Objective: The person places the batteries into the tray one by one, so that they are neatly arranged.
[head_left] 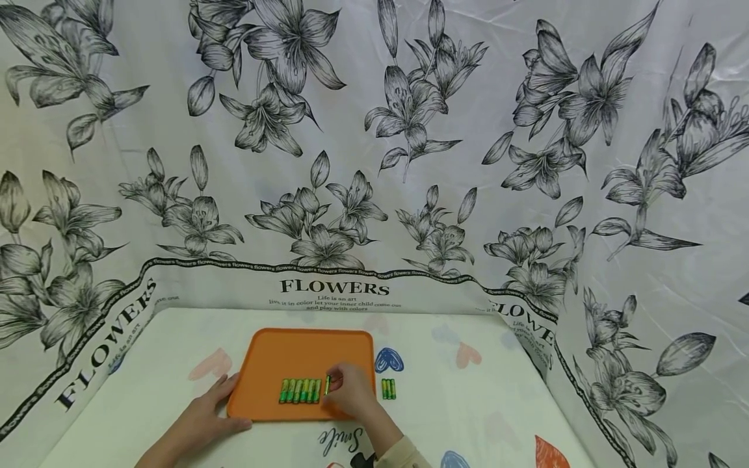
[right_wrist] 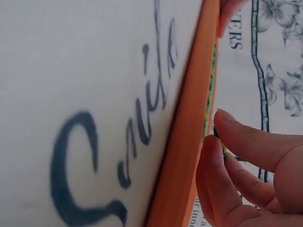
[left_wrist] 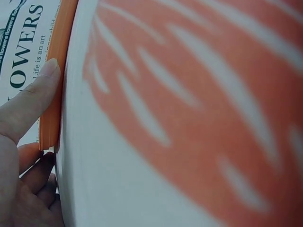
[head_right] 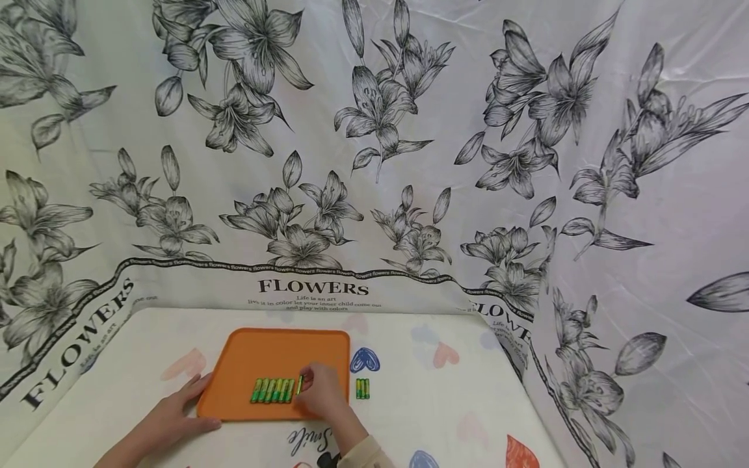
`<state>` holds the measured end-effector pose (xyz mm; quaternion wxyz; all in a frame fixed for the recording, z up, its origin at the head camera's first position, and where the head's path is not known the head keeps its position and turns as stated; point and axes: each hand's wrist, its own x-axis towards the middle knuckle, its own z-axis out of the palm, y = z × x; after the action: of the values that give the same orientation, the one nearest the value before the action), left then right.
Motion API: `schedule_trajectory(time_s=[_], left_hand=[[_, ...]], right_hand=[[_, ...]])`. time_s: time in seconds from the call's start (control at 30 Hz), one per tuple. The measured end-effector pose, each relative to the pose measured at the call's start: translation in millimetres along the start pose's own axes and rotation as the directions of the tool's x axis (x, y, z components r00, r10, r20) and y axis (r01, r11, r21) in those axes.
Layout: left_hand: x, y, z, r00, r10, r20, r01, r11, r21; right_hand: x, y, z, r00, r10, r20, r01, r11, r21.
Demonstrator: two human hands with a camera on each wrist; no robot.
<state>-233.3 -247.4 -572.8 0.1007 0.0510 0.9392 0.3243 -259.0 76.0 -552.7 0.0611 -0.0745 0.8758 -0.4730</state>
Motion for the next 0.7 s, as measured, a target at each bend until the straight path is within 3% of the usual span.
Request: schedule_trajectory(time_s=[0.23,0.7], left_hand=[[0.2,3.4,0.0,1.0,-0.016,0.004,0.016,1.0,0.0],[-2.5,2.1,-0.7,0.999,0.039,-0.026,-0.039,0.999,-0.012]], right_hand=[[-1.8,-3.7,8.2,0.999,0.037,0.013,-0.036,0.996,-0.085],[-1.0,-6.1,12.8,0.998,0.041,0.039,-0.038,0.996,-0.078]])
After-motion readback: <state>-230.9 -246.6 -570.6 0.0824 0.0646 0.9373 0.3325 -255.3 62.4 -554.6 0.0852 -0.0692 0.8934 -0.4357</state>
